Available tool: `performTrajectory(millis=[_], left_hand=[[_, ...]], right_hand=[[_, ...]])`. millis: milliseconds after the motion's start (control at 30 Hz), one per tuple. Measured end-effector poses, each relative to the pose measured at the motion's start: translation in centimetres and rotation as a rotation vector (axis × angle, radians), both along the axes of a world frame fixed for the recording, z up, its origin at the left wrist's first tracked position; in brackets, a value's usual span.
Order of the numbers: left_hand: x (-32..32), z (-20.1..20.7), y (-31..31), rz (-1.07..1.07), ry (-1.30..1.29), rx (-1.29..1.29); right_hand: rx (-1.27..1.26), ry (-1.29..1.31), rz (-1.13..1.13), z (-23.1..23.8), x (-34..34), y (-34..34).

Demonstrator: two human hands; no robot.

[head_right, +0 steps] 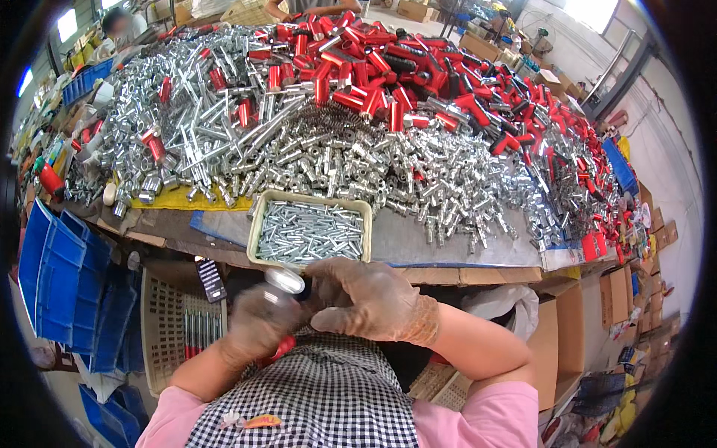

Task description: The person assembles tool handles by fitting metal cylinders into red casings by hand, inserting small metal pins, and placing the assembled tools into a basket.

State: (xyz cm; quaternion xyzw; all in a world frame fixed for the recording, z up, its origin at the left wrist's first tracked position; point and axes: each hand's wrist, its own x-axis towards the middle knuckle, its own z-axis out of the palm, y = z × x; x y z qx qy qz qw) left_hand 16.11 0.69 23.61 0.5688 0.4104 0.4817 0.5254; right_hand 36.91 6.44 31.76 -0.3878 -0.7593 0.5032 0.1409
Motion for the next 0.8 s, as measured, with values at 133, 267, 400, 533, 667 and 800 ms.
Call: performTrajectory(millis=[133,267,400,533,667,800], left_hand=[[-2.8,0.4,1.5,0.206,-0.926,-0.123],[0.1,-2.4,1.0,0.332,-1.125,-0.658],[4.0,-16.2,1.4,-0.024,-1.225,-1.031],[10.8,-30.6,2.0,-0.851,-1.817,-1.396],[13.7,-30.1,2.0,-0.516,-0.751,-1.279],[13.3,-33.0,1.2,-0.457,-0.430,-1.231]], right_hand=[[0.527,-0.080,0.292,-3.7,0.8,-1.4],[-0.209,-0.083,0.078,-4.9,3.9,-4.2],[-0.983,0.371,-0.564,-9.7,6.6,-5.6],[-1.212,0.472,-0.986,-20.4,6.4,-5.7],[-1.263,0.677,-1.152,-26.3,7.0,-5.8],[-1.218,0.484,-1.206,-26.5,5.5,-5.6]])
